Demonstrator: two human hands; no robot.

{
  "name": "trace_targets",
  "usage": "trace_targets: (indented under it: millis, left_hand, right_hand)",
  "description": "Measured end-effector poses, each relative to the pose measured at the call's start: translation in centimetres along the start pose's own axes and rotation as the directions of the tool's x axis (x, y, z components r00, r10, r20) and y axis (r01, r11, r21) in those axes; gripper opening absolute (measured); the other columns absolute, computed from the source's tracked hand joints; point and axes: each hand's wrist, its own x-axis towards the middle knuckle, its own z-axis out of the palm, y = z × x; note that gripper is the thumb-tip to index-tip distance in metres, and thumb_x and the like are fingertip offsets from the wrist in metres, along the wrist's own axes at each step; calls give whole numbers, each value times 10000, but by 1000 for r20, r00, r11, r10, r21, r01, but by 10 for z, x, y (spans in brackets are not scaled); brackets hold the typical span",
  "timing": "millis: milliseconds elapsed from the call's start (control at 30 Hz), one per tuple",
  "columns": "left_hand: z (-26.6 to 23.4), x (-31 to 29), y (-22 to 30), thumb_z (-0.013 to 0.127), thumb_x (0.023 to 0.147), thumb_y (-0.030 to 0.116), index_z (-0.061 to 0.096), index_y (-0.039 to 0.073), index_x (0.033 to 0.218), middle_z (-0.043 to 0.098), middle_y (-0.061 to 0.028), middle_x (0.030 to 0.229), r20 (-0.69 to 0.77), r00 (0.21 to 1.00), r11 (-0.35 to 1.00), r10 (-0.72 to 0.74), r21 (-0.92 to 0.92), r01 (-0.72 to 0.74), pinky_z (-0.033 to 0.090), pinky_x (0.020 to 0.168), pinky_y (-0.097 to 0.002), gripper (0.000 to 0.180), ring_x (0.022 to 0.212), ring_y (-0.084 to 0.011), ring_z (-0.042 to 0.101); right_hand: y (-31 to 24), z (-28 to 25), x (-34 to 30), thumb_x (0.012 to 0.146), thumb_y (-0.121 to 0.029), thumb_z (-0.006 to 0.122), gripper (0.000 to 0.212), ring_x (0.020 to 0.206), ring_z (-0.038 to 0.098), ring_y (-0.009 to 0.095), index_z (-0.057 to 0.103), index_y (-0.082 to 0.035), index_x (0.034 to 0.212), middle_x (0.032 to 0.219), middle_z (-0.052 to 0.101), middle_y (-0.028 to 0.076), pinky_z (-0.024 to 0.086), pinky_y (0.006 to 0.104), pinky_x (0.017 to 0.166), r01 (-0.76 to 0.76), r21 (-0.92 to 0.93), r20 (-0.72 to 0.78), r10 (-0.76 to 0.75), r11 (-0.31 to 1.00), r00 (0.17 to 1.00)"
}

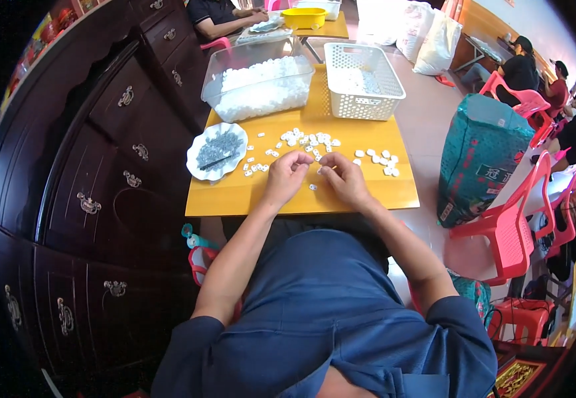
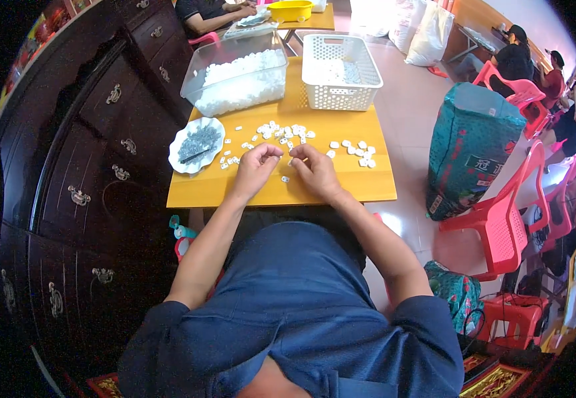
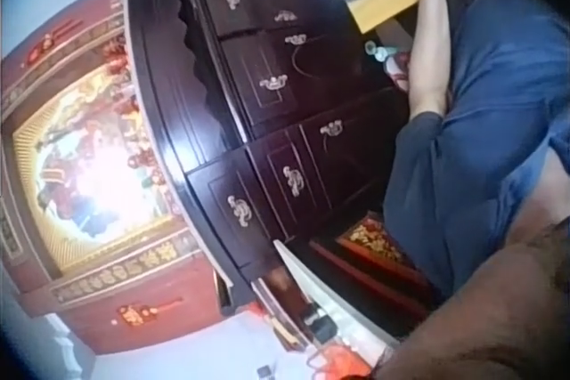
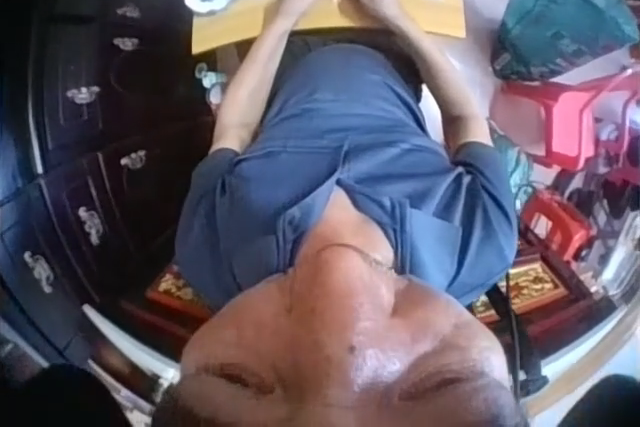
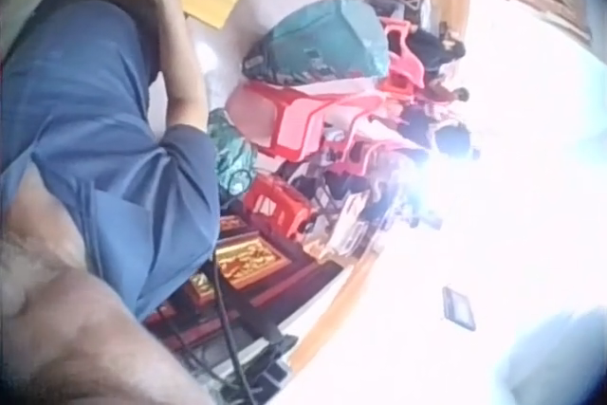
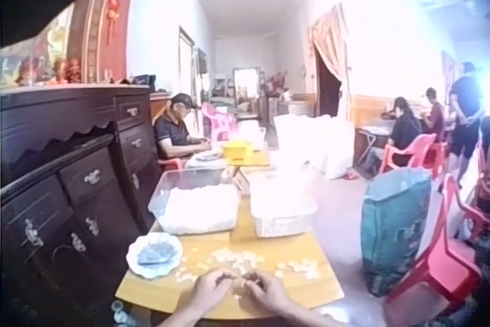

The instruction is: Assembling small white plastic components by manually inserting metal pins into them.

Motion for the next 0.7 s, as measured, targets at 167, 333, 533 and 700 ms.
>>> trace_targets:
  millis: [167,333,533,700]
  left_hand:
    - [-1,-1,9,620,917,33,669,1,1039,684,-19,929,55,998,999,-30,-10,30,517,767,-248,135,843,-84,626]
    - [2,-1,7,627,906,9,661,2,1046,677,-18,926,74,996,998,-40,-47,43,521,776,-242,144,847,-80,625]
    - [5,-2,4,642,893,-22,658,1,1042,671,-14,917,100,995,998,-23,-57,29,523,767,-232,151,833,-74,621]
    - [7,-1,-3,658,868,-12,668,12,1008,695,-36,871,68,998,997,-5,-79,10,546,723,-249,143,781,-89,650]
  right_hand:
    - [-7,-3,0,921,-122,665,160,697,659,163,609,-32,1041,860,689,88,527,314,658,16,-88,16,-15,996,1000]
    - [-4,-2,1,920,-129,667,150,698,652,161,593,-31,1008,832,675,83,522,312,655,33,-86,35,-30,996,999]
    - [-6,-5,0,920,-128,671,147,693,636,144,594,-34,1004,803,662,69,517,304,650,43,-98,75,-35,994,997]
    - [-11,-6,-1,915,-123,676,143,687,621,132,598,-36,998,797,656,61,510,298,642,20,-97,79,-12,995,997]
